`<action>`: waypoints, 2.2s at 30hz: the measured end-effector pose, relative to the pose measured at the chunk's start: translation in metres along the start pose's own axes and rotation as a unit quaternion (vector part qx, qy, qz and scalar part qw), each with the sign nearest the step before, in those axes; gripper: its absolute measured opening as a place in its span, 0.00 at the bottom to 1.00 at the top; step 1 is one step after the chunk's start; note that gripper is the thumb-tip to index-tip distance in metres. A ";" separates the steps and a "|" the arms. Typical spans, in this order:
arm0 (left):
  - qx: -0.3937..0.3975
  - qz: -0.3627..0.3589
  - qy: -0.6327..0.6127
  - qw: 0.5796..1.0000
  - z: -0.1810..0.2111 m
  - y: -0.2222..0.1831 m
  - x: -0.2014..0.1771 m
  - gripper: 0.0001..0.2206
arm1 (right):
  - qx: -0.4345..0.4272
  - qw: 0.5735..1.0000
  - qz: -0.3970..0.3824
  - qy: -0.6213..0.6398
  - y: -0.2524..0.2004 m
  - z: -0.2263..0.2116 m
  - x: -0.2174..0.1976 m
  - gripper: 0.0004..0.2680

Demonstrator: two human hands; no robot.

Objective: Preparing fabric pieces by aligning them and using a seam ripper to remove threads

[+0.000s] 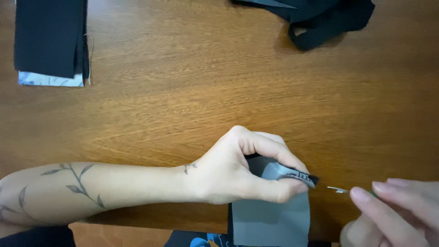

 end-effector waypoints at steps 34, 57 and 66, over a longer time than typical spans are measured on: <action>0.002 0.004 0.022 1.000 0.002 0.002 0.001 0.05 | 0.037 0.999 -0.015 -0.010 0.057 -0.044 0.016 0.07; 0.057 0.004 0.025 0.998 -0.007 0.002 0.005 0.07 | 0.100 0.994 0.010 0.046 0.053 -0.047 0.019 0.07; 0.076 -0.006 0.107 0.991 -0.006 0.002 0.008 0.08 | 0.129 0.988 0.085 0.013 0.026 -0.037 0.022 0.12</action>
Point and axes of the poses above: each hand's wrist, its own y-axis towards the middle knuckle, its own x-axis out of the palm, z = x × y, the point moved 1 cm from there along y, towards the middle knuckle, and after that the axes turned 4 degrees about -x, right-handed, at the moved point
